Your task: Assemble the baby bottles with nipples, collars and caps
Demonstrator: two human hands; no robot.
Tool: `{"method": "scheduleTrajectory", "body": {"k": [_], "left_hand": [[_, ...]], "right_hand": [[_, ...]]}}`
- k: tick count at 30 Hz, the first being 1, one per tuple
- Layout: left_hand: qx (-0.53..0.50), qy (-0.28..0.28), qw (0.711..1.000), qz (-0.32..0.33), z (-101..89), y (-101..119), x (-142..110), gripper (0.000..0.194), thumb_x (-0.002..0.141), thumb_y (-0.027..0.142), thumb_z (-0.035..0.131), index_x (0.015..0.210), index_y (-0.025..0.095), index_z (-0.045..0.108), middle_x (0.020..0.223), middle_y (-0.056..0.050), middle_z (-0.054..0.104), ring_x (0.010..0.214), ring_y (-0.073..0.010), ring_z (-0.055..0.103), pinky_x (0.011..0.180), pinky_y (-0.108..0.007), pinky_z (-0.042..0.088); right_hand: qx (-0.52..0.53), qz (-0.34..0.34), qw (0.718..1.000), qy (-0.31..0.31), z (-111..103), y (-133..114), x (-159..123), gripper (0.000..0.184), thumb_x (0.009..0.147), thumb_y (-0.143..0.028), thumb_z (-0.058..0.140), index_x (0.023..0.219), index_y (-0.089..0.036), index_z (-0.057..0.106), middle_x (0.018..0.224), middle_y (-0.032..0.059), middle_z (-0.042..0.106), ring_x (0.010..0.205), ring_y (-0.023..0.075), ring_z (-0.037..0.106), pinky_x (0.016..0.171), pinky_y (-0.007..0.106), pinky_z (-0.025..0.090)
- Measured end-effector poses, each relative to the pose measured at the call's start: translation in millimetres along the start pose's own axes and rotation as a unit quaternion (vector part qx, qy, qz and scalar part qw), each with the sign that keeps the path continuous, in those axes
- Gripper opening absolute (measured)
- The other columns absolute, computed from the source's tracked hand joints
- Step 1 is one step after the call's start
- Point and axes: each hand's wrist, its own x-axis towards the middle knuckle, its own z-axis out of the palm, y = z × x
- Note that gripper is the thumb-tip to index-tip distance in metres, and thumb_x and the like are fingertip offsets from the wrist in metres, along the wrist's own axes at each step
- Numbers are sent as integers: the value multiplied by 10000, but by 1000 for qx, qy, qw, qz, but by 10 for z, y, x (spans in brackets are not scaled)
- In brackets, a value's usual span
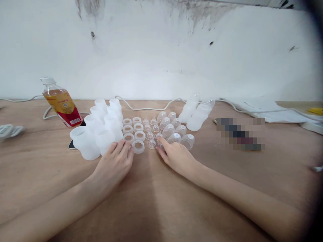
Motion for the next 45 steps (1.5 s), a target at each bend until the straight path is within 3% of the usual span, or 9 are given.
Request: {"method": "scheduleTrajectory", "body": {"k": [10, 17, 27, 30, 33, 38, 45], "left_hand": [[-11, -51, 997, 49, 54, 11, 22, 384, 804, 4, 272, 1077, 44, 538, 1037, -149, 582, 900, -253, 552, 682, -334, 436], [-50, -52, 996, 43, 58, 12, 10, 352, 805, 32, 304, 1069, 44, 536, 1023, -154, 578, 906, -266, 545, 682, -353, 441], [-54, -57, 996, 31, 158, 30, -17, 401, 796, 42, 301, 1159, 38, 471, 1126, -163, 534, 995, -271, 514, 749, -351, 447], [-46, -40, 998, 26, 136, 46, -22, 400, 794, 39, 301, 1156, 34, 472, 1146, -173, 523, 1002, -275, 512, 757, -359, 449], [-43, -4, 999, 22, 83, 78, -29, 390, 794, 61, 330, 1156, 46, 474, 1184, -180, 494, 1011, -282, 506, 760, -370, 455], [-75, -21, 997, 12, 77, 116, -31, 310, 775, 76, 375, 1025, 68, 557, 1061, -153, 560, 923, -265, 546, 688, -341, 490], [-47, -45, 998, 15, 142, 74, -11, 458, 707, -52, 297, 1115, 3, 496, 1099, -196, 542, 957, -271, 549, 710, -331, 504]], "right_hand": [[209, -5, 978, 18, -55, 46, 12, 287, 842, -261, 376, 1037, -207, 579, 720, 26, 663, 604, 133, 588, 572, 226, 402], [90, 19, 995, 26, -119, 89, -21, 232, 820, -266, 417, 1008, -152, 493, 653, 37, 614, 627, 180, 581, 546, 249, 351], [90, -7, 995, 43, -33, 88, -18, 223, 829, -270, 417, 1029, -177, 452, 678, 27, 617, 641, 187, 587, 526, 247, 322], [103, -11, 994, 46, -77, 41, -48, 179, 837, -317, 408, 905, -176, 497, 633, 14, 605, 572, 161, 561, 505, 242, 307], [141, -66, 988, 22, -84, -12, -65, 231, 852, -337, 381, 755, -184, 525, 646, 2, 607, 575, 132, 550, 511, 233, 310], [145, -90, 985, 21, 8, -43, -49, 187, 834, -304, 423, 895, -180, 548, 724, 30, 631, 653, 162, 576, 549, 258, 332], [141, -99, 984, 38, 25, -58, -65, 202, 837, -280, 403, 963, -192, 534, 750, 35, 650, 673, 189, 602, 554, 281, 368]]}}
